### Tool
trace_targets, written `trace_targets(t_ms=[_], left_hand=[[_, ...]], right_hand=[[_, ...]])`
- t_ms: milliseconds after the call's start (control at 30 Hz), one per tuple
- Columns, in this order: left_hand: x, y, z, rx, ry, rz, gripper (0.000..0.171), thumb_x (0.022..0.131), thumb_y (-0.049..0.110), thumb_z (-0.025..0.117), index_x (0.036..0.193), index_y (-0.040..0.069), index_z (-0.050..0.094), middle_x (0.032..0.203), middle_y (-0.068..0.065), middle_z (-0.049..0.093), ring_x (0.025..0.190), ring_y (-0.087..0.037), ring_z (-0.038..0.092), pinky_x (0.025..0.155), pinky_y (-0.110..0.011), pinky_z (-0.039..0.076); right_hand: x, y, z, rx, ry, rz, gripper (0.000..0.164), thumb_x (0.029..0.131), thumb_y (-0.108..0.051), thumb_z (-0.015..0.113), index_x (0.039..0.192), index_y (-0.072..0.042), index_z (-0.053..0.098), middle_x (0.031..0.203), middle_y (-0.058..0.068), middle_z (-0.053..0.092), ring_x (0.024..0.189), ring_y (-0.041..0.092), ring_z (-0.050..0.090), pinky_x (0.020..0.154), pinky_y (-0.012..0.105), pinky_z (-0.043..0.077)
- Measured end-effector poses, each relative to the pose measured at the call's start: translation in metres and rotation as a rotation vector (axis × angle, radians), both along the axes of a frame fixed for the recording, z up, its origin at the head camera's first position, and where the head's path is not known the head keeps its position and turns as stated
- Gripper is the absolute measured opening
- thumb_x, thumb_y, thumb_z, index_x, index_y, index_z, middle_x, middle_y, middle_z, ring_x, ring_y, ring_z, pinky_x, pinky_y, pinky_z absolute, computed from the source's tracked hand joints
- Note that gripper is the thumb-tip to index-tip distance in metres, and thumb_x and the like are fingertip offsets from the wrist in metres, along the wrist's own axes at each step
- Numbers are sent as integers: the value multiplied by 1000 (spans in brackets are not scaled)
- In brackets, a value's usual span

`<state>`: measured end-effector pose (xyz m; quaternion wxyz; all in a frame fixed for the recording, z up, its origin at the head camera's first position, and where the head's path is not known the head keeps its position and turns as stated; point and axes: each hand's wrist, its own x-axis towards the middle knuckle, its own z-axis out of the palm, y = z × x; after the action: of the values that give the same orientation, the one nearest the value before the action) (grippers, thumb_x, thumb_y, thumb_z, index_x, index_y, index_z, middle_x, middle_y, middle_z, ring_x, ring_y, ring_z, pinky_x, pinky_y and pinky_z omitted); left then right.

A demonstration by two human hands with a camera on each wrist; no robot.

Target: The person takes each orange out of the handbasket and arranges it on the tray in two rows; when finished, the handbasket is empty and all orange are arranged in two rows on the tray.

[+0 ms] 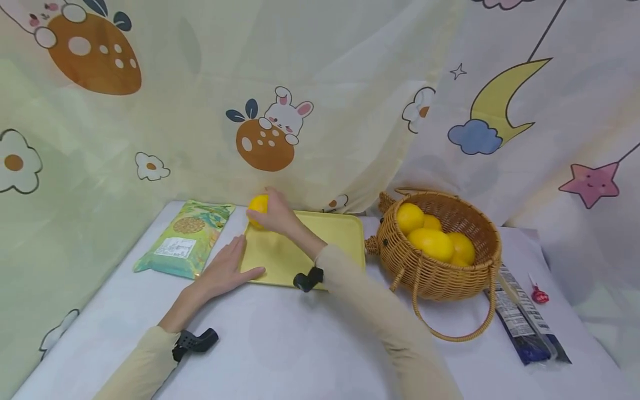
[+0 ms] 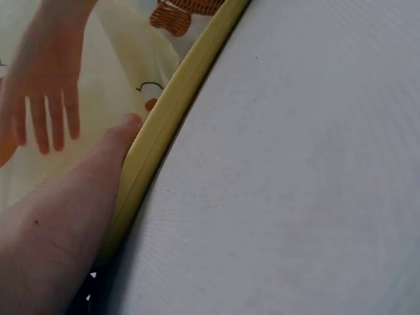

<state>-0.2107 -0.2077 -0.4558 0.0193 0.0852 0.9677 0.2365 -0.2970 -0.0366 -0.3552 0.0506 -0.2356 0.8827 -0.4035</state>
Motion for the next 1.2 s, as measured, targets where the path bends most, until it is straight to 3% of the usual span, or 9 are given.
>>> trace_targets(t_ms=[100, 233, 333, 433, 667, 800, 933, 1033, 1200], left_hand=[[-1, 1, 1, 0, -11, -1, 120, 79, 82, 46, 155, 0, 5, 164, -19, 8, 152, -34, 9, 124, -51, 14], [-1, -1, 0, -6, -22, 6, 121, 78, 83, 46, 155, 0, 4, 164, -19, 7, 152, -36, 8, 124, -53, 13], [-1, -3, -1, -3, -13, 7, 121, 79, 82, 46, 155, -1, 4, 163, -20, 7, 152, -36, 8, 124, -52, 12], [-2, -4, -2, 4, -10, 1, 121, 78, 83, 47, 155, -1, 4, 164, -20, 7, 152, -35, 8, 124, -52, 11], [-2, 0, -1, 8, -6, -8, 120, 79, 81, 48, 155, -2, 5, 163, -21, 7, 152, -37, 8, 123, -53, 11], [-1, 1, -1, 15, -14, -5, 120, 79, 80, 49, 155, -1, 4, 164, -20, 6, 152, -37, 7, 124, -53, 11], [-1, 0, -2, 13, -19, -4, 120, 79, 81, 48, 155, -1, 4, 164, -20, 5, 152, -37, 7, 123, -54, 11], [-1, 0, -3, 13, -17, -6, 120, 79, 81, 47, 155, -1, 4, 164, -20, 5, 152, -36, 7, 124, -53, 11], [-2, 0, -3, 15, -21, -6, 120, 79, 81, 47, 155, 0, 4, 164, -19, 5, 152, -36, 6, 124, -53, 9]], right_hand=[[45, 29, 20, -54, 65, 109, 66, 92, -26, 65, 146, -2, 34, 149, 17, 43, 135, 33, 45, 111, 47, 42], [104, 83, 32, -94, 158, 191, 52, 92, -20, 66, 138, -4, 46, 140, 12, 54, 128, 29, 53, 104, 44, 49], [133, 127, 33, -104, 201, 180, 47, 91, -17, 67, 133, -6, 50, 134, 9, 58, 123, 26, 56, 102, 42, 51], [148, 167, 33, -107, 226, 142, 42, 90, -12, 68, 129, -6, 54, 130, 9, 61, 120, 22, 59, 100, 40, 52], [157, 230, 39, -68, 255, 64, 36, 91, -5, 65, 126, -6, 56, 124, 8, 62, 110, -2, 59, 91, 27, 57], [155, 245, 45, -80, 219, 40, 34, 92, -5, 63, 125, -2, 56, 123, 12, 61, 106, -8, 59, 87, 13, 54], [148, 254, 50, -71, 199, 22, 33, 93, -5, 63, 125, 0, 56, 122, 16, 61, 106, -12, 57, 85, 9, 52], [141, 259, 55, -37, 181, -12, 33, 93, -8, 63, 125, 1, 56, 122, 18, 61, 105, -10, 57, 85, 12, 54], [129, 267, 64, 55, 130, -78, 35, 96, -17, 61, 126, -1, 57, 124, 17, 61, 114, 24, 62, 87, 32, 59]])
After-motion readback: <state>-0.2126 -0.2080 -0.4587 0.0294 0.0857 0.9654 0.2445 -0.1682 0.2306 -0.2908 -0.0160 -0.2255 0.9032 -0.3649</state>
